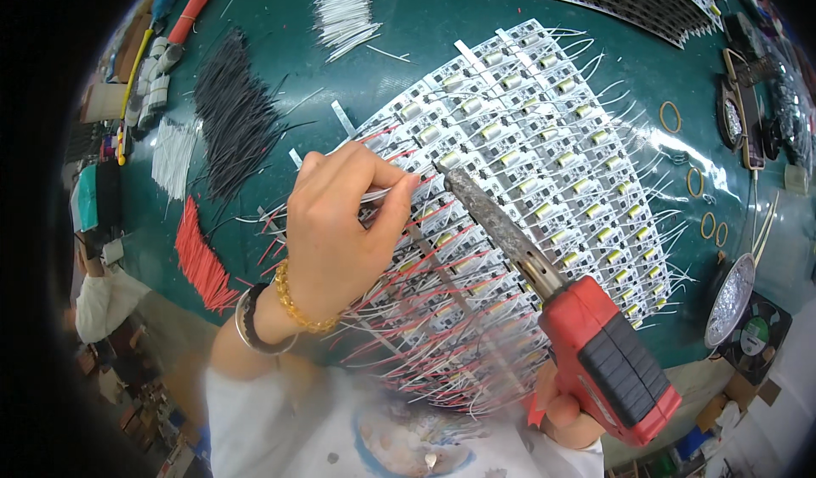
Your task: The person solders electrical wires onto a large LED panel using a soldering iron.
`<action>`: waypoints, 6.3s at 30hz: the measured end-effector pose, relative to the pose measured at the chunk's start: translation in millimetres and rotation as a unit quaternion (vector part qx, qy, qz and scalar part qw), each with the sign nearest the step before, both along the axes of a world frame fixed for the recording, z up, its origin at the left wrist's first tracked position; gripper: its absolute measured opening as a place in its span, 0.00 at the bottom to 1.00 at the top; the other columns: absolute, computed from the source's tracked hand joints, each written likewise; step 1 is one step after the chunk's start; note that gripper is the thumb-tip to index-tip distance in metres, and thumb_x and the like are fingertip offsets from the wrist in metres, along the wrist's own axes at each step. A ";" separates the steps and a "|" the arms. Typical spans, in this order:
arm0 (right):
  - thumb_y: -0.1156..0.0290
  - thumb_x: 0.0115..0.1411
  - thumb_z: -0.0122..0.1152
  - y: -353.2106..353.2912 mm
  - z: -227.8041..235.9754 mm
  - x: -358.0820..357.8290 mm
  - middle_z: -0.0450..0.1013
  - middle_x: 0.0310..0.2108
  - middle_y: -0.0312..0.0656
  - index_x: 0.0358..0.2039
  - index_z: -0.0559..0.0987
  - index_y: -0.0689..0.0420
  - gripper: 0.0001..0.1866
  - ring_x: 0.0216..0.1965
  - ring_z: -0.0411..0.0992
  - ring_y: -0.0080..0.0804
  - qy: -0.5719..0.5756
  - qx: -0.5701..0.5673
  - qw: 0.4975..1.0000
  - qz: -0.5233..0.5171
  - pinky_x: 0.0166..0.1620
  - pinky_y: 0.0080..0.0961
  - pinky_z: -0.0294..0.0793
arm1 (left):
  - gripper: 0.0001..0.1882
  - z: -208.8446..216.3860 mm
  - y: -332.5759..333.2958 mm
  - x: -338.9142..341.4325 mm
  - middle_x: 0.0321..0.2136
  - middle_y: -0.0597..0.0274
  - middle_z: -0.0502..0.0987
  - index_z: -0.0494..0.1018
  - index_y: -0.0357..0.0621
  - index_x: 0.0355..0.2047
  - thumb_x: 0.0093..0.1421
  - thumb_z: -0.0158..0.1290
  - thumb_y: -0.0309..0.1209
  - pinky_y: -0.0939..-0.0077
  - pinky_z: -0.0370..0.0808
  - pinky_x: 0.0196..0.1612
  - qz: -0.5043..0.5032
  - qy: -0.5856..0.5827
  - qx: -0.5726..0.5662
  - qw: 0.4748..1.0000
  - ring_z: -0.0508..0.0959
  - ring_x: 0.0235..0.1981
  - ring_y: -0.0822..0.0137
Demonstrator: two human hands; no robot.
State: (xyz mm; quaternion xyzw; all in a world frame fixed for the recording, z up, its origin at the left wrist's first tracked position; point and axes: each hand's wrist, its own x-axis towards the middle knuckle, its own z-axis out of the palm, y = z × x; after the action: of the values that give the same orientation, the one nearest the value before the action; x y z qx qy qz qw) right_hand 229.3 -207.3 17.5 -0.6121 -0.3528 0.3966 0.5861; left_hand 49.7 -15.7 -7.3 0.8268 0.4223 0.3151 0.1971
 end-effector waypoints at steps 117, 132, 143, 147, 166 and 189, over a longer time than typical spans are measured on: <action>0.48 0.59 0.62 -49.1 -15.1 14.2 0.66 0.10 0.35 0.53 0.62 0.76 0.41 0.09 0.61 0.22 0.031 0.042 0.999 0.002 0.14 0.18 0.59 | 0.08 5.1 -29.4 11.8 0.17 0.68 0.72 0.71 0.45 0.24 0.51 0.62 0.23 0.71 0.61 0.29 -0.062 0.022 0.009 0.998 0.66 0.15 0.66; 0.48 0.59 0.61 -57.1 -16.0 11.1 0.65 0.10 0.35 0.50 0.64 0.76 0.39 0.09 0.60 0.21 0.017 0.032 0.999 -0.033 0.14 0.17 0.60 | 0.08 2.9 -32.3 12.7 0.16 0.69 0.72 0.71 0.45 0.24 0.51 0.62 0.23 0.71 0.62 0.29 -0.059 0.026 0.029 0.997 0.66 0.15 0.66; 0.49 0.56 0.65 -59.9 3.7 3.0 0.64 0.11 0.35 0.48 0.65 0.74 0.38 0.10 0.61 0.23 0.056 0.027 0.992 -0.109 0.15 0.20 0.59 | 0.06 19.6 -40.0 10.9 0.18 0.67 0.72 0.75 0.43 0.23 0.49 0.63 0.23 0.69 0.64 0.35 -0.105 -0.003 -0.025 0.994 0.69 0.20 0.64; 0.45 0.59 0.59 -79.2 -12.2 10.3 0.64 0.09 0.34 0.52 0.63 0.73 0.40 0.09 0.62 0.22 -0.010 0.014 0.998 -0.060 0.14 0.19 0.61 | 0.09 7.7 -41.9 15.2 0.17 0.68 0.71 0.72 0.45 0.20 0.50 0.62 0.23 0.69 0.61 0.34 -0.096 0.006 -0.014 0.995 0.67 0.18 0.65; 0.48 0.61 0.58 -90.4 -24.4 24.5 0.65 0.12 0.34 0.50 0.65 0.70 0.34 0.10 0.62 0.21 0.048 0.035 0.998 0.018 0.15 0.19 0.61 | 0.09 12.0 -31.8 14.6 0.16 0.68 0.71 0.71 0.45 0.18 0.49 0.61 0.24 0.71 0.58 0.31 -0.119 0.026 -0.086 0.989 0.66 0.16 0.67; 0.47 0.60 0.58 -86.1 -39.6 20.0 0.65 0.10 0.34 0.53 0.64 0.74 0.39 0.09 0.61 0.21 0.041 0.123 0.991 0.021 0.15 0.18 0.60 | 0.10 11.5 -33.1 17.9 0.14 0.67 0.71 0.71 0.45 0.17 0.47 0.63 0.24 0.72 0.59 0.30 -0.101 0.019 -0.072 0.992 0.67 0.16 0.67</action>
State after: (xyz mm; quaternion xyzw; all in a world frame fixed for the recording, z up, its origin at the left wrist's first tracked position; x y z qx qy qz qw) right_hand 249.3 -293.3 -22.0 -0.5110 -0.3878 0.3872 0.6623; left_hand 67.5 -48.8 4.2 0.8547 0.3616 0.2469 0.2790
